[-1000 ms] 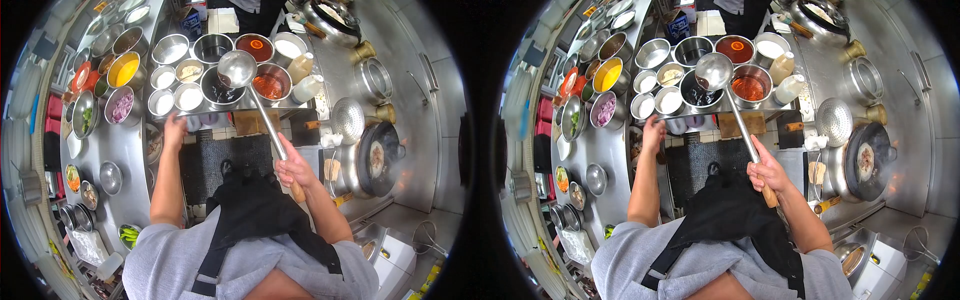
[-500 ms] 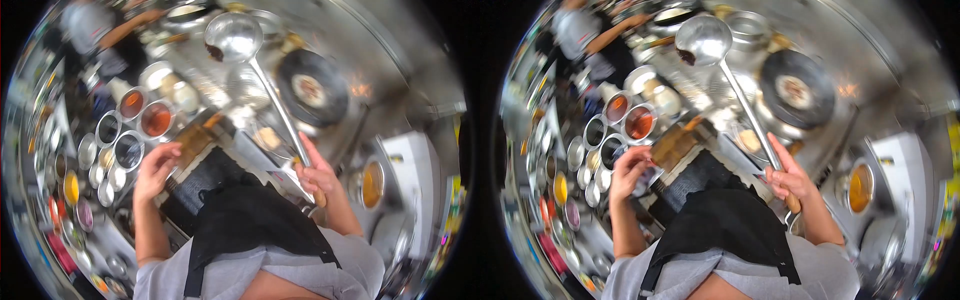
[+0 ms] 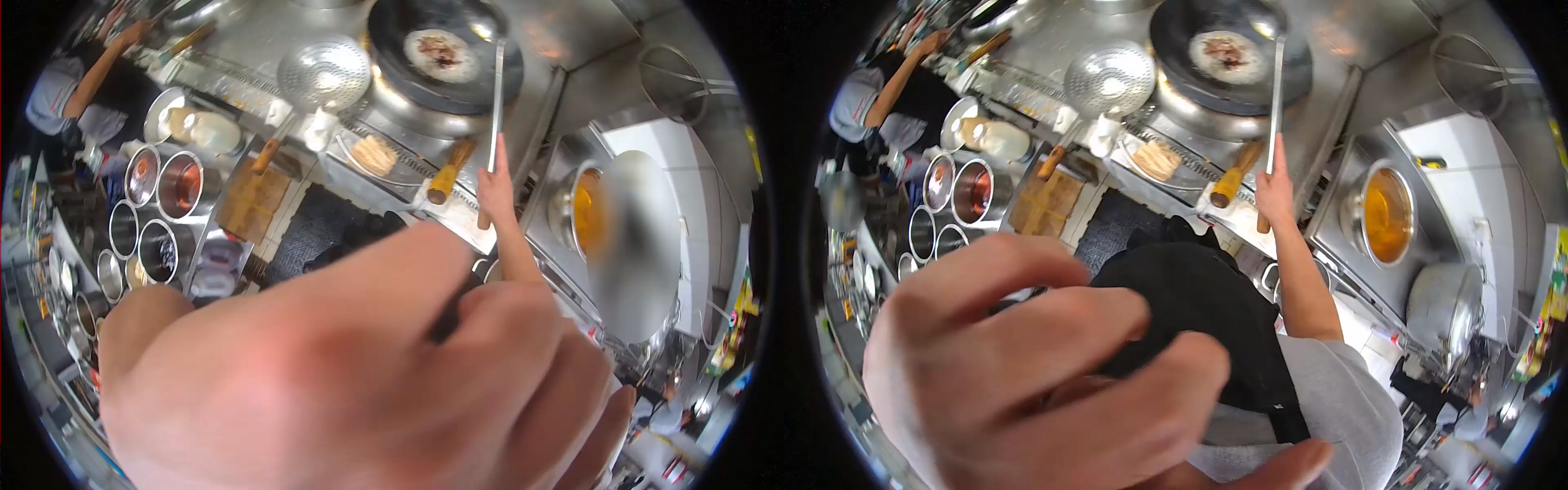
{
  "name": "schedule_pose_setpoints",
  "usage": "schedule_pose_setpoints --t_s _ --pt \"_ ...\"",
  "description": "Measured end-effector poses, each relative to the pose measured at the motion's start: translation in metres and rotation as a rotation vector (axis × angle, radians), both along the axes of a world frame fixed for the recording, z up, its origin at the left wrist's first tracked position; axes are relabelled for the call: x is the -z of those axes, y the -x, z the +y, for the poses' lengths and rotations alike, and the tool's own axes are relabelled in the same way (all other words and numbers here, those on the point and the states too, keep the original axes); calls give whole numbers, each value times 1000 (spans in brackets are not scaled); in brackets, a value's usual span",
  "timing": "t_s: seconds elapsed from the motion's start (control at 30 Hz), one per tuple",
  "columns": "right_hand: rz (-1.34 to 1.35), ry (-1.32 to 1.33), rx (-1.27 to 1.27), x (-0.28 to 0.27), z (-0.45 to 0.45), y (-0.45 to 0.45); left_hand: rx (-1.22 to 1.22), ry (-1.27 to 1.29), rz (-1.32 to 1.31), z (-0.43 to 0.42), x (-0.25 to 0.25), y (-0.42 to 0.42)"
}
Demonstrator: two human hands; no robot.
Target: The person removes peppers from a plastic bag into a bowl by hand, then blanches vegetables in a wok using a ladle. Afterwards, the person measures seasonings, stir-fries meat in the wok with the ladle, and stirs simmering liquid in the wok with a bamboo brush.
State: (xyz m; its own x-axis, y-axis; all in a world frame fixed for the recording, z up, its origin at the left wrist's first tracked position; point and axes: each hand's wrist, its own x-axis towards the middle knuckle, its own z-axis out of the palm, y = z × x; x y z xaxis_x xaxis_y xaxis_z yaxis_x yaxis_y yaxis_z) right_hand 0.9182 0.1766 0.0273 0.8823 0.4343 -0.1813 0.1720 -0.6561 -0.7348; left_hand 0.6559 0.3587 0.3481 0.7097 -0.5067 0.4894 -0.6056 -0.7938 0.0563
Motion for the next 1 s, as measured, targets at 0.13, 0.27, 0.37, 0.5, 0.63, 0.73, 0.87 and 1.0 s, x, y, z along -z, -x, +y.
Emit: schedule_pose_setpoints --t_s 0.13,0.27,0.37,0.5,0.63,0.73,0.87,1.0 --pt "423 -529 16 10 12 1 -53 -108 9 5 -2 13" --pt "676 -735 -63 -1 32 38 -223 -110 139 28 15 51" --pt "860 -841 -363 -8 50 69 -332 275 400 58 55 91" --pt "1265 -747 -671 -50 123 145 -792 581 504 101 157 167" --pt "1473 -487 -936 -45 222 233 -1106 924 611 97 292 268" --pt "1558 -396 -1148 -18 304 301 -1371 1050 896 59 359 347" --pt "1230 -115 -1164 -4 385 392 -1617 1397 911 -19 468 452" --pt "777 87 -1265 -7 421 438 -1925 1720 779 -126 610 542"
